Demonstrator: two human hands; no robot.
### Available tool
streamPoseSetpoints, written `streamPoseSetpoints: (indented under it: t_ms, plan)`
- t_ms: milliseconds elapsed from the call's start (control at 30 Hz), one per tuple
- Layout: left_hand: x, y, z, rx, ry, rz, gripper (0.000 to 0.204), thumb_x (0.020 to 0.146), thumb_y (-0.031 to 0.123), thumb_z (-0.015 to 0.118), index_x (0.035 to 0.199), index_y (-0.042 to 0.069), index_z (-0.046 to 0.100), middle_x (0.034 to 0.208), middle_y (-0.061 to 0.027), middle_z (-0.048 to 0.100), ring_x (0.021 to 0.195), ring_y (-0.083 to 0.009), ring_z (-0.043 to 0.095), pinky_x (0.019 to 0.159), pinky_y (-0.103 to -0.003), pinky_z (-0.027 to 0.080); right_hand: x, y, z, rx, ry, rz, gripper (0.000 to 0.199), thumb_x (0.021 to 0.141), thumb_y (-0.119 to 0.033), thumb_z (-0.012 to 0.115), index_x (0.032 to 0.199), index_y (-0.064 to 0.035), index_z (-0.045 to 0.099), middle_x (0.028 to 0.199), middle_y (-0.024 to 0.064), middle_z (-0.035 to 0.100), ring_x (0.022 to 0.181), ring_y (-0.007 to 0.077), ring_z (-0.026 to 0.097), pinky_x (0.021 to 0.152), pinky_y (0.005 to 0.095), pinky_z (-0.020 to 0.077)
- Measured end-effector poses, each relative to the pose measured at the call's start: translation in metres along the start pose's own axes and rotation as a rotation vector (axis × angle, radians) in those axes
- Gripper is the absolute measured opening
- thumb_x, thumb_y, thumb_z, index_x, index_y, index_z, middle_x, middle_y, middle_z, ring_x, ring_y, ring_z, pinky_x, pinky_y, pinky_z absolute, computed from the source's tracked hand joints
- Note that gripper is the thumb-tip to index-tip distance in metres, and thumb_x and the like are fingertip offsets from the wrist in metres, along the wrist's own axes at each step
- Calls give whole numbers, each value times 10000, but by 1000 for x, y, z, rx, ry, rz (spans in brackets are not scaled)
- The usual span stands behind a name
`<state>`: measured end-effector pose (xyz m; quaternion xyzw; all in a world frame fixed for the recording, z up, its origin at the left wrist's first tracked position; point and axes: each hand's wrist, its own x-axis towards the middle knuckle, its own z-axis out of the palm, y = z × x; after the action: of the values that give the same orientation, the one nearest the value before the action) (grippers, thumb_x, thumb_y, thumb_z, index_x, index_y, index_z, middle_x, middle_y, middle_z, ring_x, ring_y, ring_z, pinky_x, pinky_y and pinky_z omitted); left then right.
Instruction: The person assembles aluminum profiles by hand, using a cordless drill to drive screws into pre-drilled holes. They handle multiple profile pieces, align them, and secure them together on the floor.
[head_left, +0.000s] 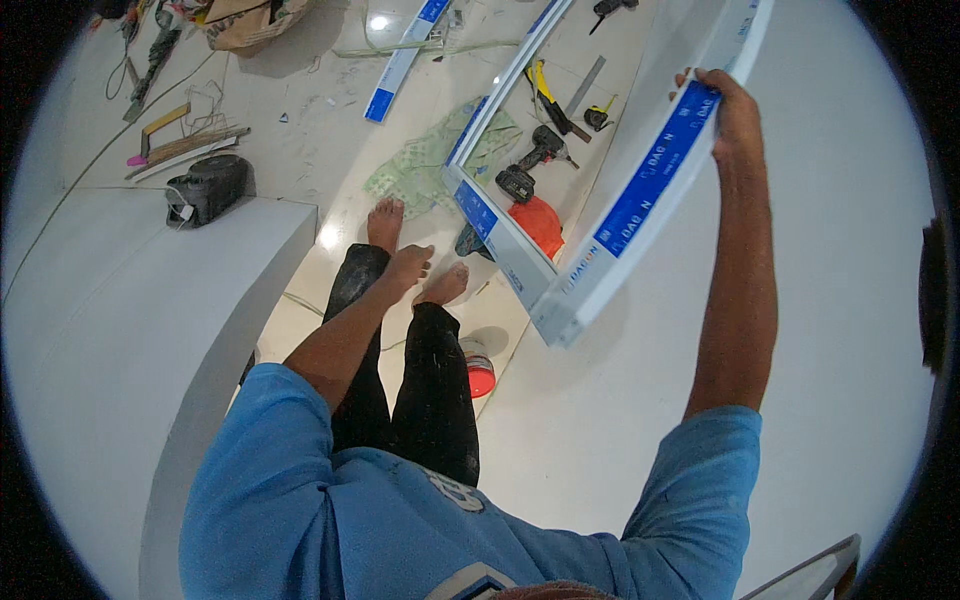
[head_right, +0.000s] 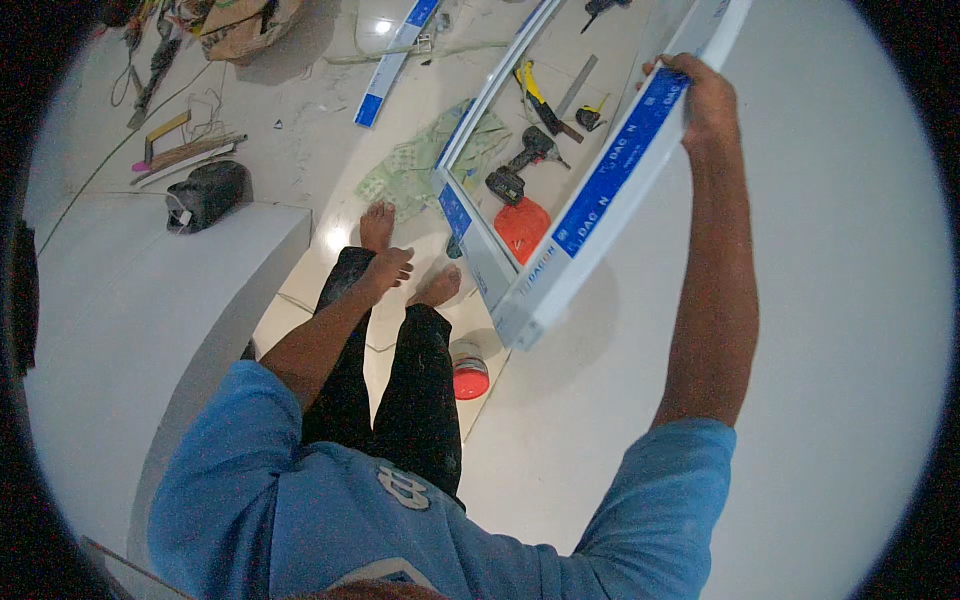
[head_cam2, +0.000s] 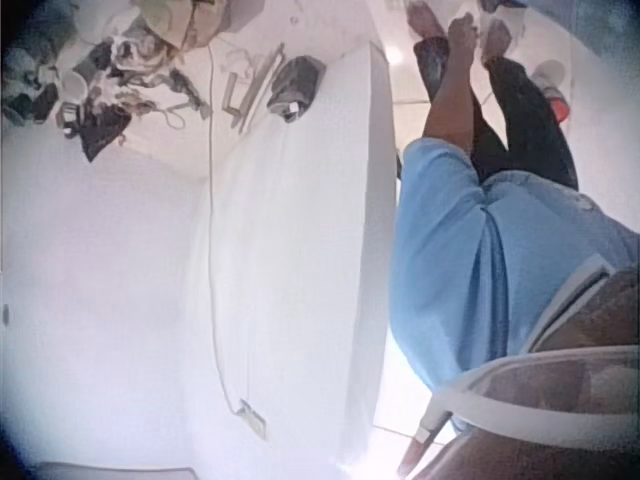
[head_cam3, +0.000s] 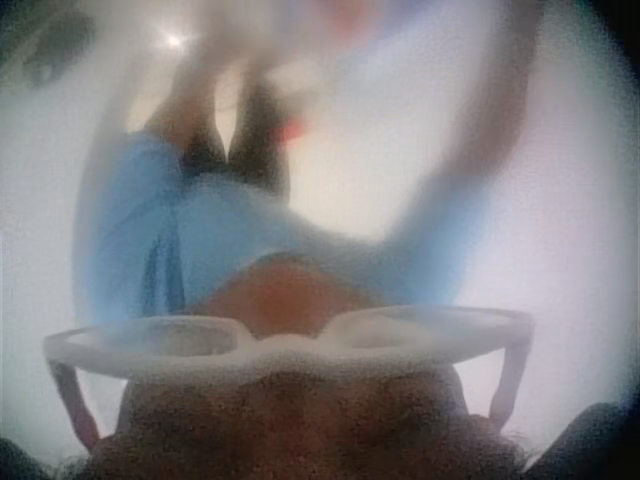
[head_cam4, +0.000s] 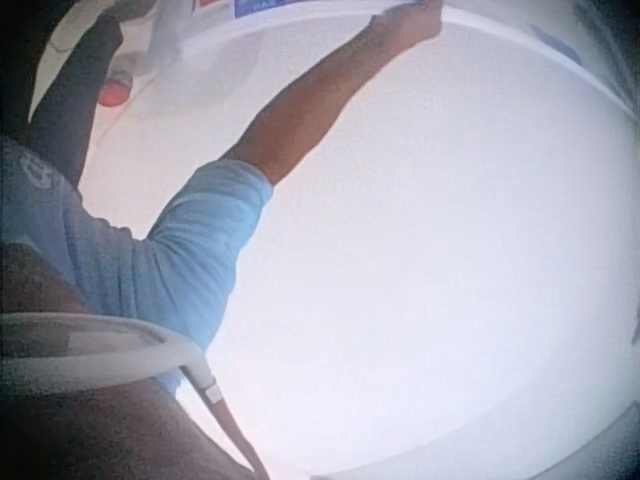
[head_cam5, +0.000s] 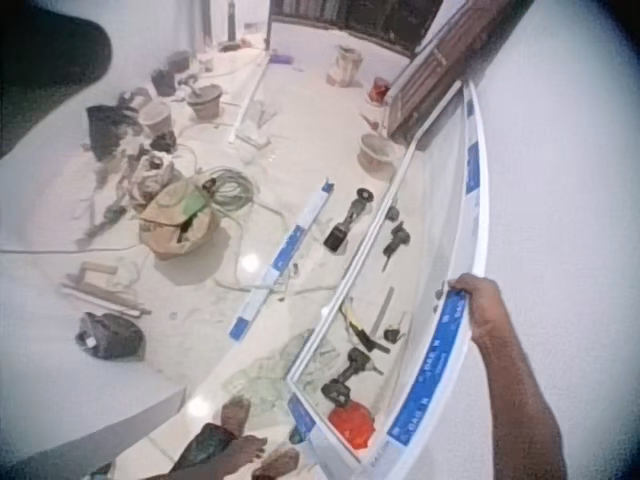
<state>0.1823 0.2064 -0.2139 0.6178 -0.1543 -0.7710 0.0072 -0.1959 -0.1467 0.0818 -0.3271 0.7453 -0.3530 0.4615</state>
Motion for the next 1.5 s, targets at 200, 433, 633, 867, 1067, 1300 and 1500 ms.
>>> streamPoseSetpoints:
  t_ms: [200, 433, 633, 867, 1067, 1300, 1500]
  plan:
    - [-34, -49, -58, 179, 183, 283, 496, 1018, 455, 602, 1149, -14, 695, 1055, -143, 710, 963, -264, 675, 834, -412, 536, 2, 0, -3, 67, -68, 8, 390, 898, -116, 712, 1149, 166, 615, 922, 246, 746, 767, 296, 762, 694, 413, 661]
    - [-154, -11, -63, 492, 303, 237, 549, 984, 439, 629, 1257, -35, 678, 1175, -260, 725, 1104, -393, 692, 988, -460, 513, 10, 33, -16, 125, -15, -39, 430, 849, -120, 834, 1153, 115, 640, 983, 187, 733, 858, 254, 729, 708, 384, 621]
    - [-236, -26, -64, 486, 335, 254, 623, 975, 462, 634, 1310, -63, 650, 1222, -279, 717, 1175, -407, 680, 1020, -456, 514, -57, 56, 6, 44, -46, -111, 379, 831, -109, 868, 1124, 14, 662, 954, 109, 706, 826, 228, 688, 755, 391, 592]
    - [-308, -74, -70, 546, 472, 288, 603, 992, 450, 618, 1325, -54, 636, 1305, -254, 689, 1224, -360, 654, 1047, -444, 494, -173, 114, 12, 207, -67, -11, 549, 832, -302, 886, 1203, 39, 668, 1073, 143, 724, 943, 244, 696, 802, 421, 590]
    - [-358, -155, -62, 497, 506, 247, 609, 989, 479, 590, 1298, -40, 665, 1310, -271, 684, 1233, -414, 647, 1056, -472, 496, -252, 117, 4, 122, -243, 132, 780, 886, -490, 805, 1471, -51, 533, 1299, 157, 660, 1144, 318, 665, 854, 454, 585]
    - [-409, -217, -36, 986, 317, 301, 287, 881, 55, 554, 1087, -27, 736, 1061, -256, 751, 1010, -395, 736, 906, -455, 581, -301, 213, -46, -308, -118, -88, 864, 871, -497, 813, 1459, 61, 512, 1262, 220, 656, 1073, 329, 672, 920, 432, 559]
    - [-527, -171, -12, 877, -29, 43, 231, 815, 212, 753, 945, 21, 760, 830, -90, 770, 698, -170, 618, 692, -414, 535, -409, 348, -123, -480, -354, 175, 513, 892, -442, 769, 1090, 31, 737, 885, 203, 752, 830, 325, 742, 806, 447, 578]
